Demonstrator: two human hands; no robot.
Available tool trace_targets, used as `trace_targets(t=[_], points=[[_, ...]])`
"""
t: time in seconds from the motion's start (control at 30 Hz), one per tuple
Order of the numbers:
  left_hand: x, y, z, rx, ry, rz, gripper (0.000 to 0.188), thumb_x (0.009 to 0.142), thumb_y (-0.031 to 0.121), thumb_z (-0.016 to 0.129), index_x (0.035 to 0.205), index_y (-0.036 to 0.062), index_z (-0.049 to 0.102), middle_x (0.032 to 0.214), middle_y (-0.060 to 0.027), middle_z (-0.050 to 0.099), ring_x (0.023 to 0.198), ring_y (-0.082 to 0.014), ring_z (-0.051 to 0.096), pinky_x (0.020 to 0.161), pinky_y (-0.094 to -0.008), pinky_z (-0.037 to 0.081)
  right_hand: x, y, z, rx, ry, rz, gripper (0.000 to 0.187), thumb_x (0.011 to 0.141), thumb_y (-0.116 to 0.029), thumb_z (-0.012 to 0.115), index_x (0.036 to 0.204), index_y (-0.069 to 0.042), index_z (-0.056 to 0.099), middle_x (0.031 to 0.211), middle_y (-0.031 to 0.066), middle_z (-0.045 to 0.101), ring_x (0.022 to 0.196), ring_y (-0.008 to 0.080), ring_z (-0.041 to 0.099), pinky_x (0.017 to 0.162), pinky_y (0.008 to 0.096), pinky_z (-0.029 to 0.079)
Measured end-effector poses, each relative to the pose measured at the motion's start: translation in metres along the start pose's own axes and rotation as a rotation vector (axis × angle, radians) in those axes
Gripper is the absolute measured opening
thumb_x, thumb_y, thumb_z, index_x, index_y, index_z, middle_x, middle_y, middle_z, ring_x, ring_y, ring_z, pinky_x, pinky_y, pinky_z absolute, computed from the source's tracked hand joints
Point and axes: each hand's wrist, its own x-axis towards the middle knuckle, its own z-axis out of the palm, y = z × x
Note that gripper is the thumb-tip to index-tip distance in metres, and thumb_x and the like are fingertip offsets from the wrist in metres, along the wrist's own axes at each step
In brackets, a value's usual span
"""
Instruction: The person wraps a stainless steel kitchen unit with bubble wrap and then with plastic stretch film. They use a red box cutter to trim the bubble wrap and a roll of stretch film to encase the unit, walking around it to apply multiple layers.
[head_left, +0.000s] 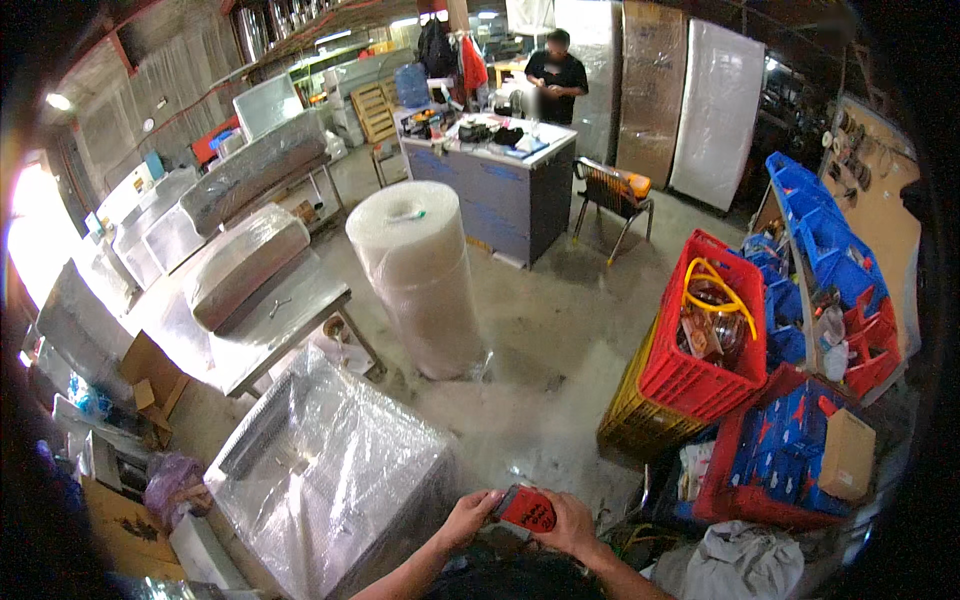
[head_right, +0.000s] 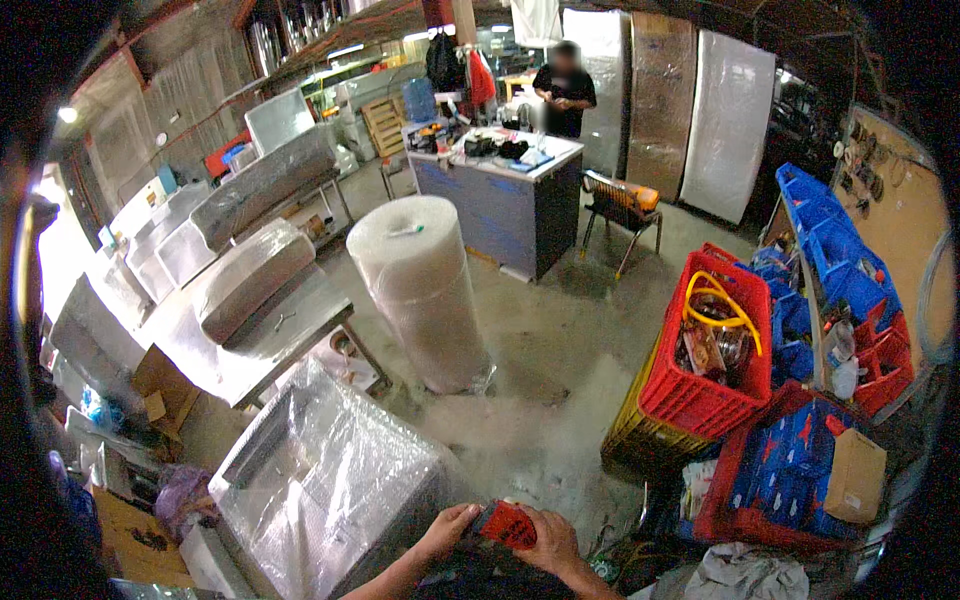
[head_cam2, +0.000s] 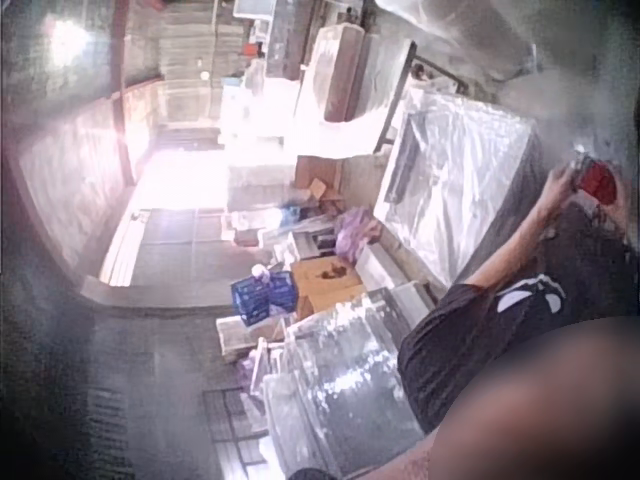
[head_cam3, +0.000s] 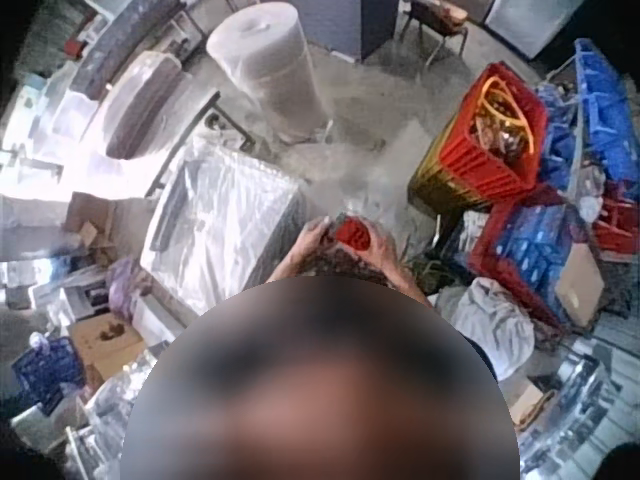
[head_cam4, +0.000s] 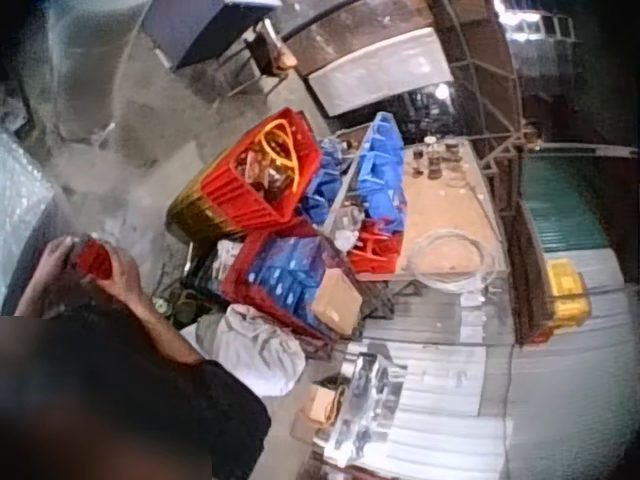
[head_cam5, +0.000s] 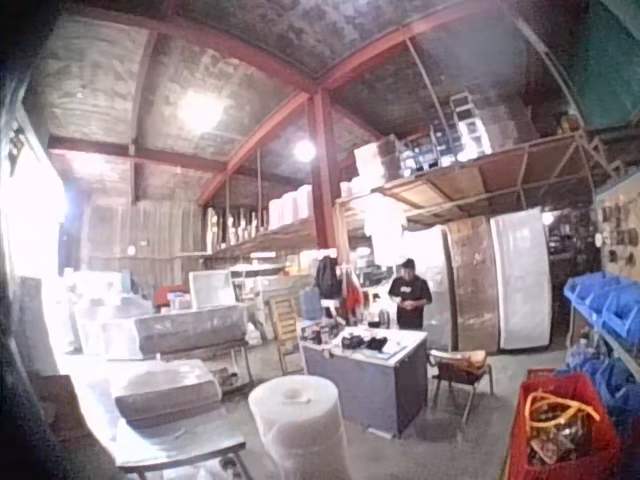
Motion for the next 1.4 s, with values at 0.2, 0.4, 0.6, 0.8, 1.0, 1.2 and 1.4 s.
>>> trace_targets(t=[0.2, 0.4, 0.6, 0.8, 1.0, 1.2, 1.4], points=[[0.008, -0.019, -0.022, 0.463, 0.146, 0.259, 0.032, 0.101, 0.027, 0.061, 0.113, -0.0007, 0.070, 0.101, -0.0144, 0.073, 0.095, -0.0172, 0.067, 0.087, -0.0342, 0.053, 0.016, 0.005, 0.016, 0.027, -0.102, -0.035, 0.091, 0.065, -0.031, 0.090, 0.144, -0.014, 0.049, 0.111, 0.0161, 0.066, 0.102, 0.0397, 0.064, 0.088, 0.0517, 0.052], [0.010, 0.003, -0.064, 0.652, 0.338, 0.337, 0.028, 0.097, 0.031, 0.065, 0.101, 0.0040, 0.074, 0.098, -0.0189, 0.069, 0.093, -0.0366, 0.066, 0.081, -0.0416, 0.052, 0.035, -0.010, 0.055, 0.008, 0.018, -0.156, 0.093, 0.064, -0.030, 0.091, 0.143, -0.010, 0.047, 0.106, 0.0164, 0.063, 0.095, 0.0407, 0.062, 0.080, 0.0522, 0.050], [0.046, 0.082, -0.233, 0.492, 0.556, 0.486, 0.014, 0.094, 0.018, 0.072, 0.102, 0.0073, 0.077, 0.099, -0.0090, 0.075, 0.088, -0.0208, 0.069, 0.081, -0.0340, 0.053, 0.085, -0.050, 0.063, -0.067, 0.035, -0.027, 0.093, 0.059, -0.024, 0.090, 0.141, -0.008, 0.049, 0.115, 0.0193, 0.064, 0.103, 0.0424, 0.063, 0.087, 0.0529, 0.050], [0.102, 0.170, -0.538, 0.858, 1.032, 0.574, 0.029, 0.098, 0.032, 0.066, 0.101, 0.0054, 0.077, 0.089, -0.0105, 0.074, 0.082, -0.0166, 0.067, 0.072, -0.0366, 0.052, 0.176, -0.101, 0.100, -0.036, -0.127, 0.171, 0.083, 0.061, -0.020, 0.087, 0.136, -0.007, 0.051, 0.114, 0.0192, 0.064, 0.104, 0.0419, 0.063, 0.089, 0.0522, 0.050], [0.223, 0.170, -0.700, 0.705, 0.848, 0.308, 0.041, 0.096, 0.043, 0.062, 0.104, 0.0049, 0.076, 0.089, -0.0102, 0.075, 0.077, -0.0185, 0.069, 0.074, -0.0364, 0.053, 0.270, -0.152, 0.176, -0.018, -0.198, 0.105, 0.080, 0.065, -0.021, 0.086, 0.135, -0.005, 0.050, 0.112, 0.0190, 0.065, 0.103, 0.0411, 0.064, 0.088, 0.0502, 0.051], [0.296, 0.120, -0.741, 0.894, 0.464, -0.117, 0.040, 0.093, 0.039, 0.067, 0.116, 0.0075, 0.075, 0.099, -0.0132, 0.075, 0.090, -0.0242, 0.070, 0.084, -0.0397, 0.054, 0.297, -0.163, 0.195, -0.060, -0.276, 0.327, 0.082, 0.065, -0.021, 0.086, 0.137, -0.005, 0.049, 0.116, 0.0198, 0.065, 0.106, 0.0408, 0.064, 0.092, 0.0498, 0.050], [0.311, 0.080, -0.744, 0.360, 0.318, -0.310, 0.047, 0.086, 0.043, 0.075, 0.120, 0.0111, 0.074, 0.120, -0.0153, 0.072, 0.105, -0.0274, 0.070, 0.093, -0.0442, 0.054, 0.296, -0.148, 0.207, -0.082, -0.286, 0.352, 0.083, 0.066, -0.022, 0.086, 0.138, -0.004, 0.049, 0.118, 0.0204, 0.064, 0.109, 0.0407, 0.062, 0.094, 0.0494, 0.050]])
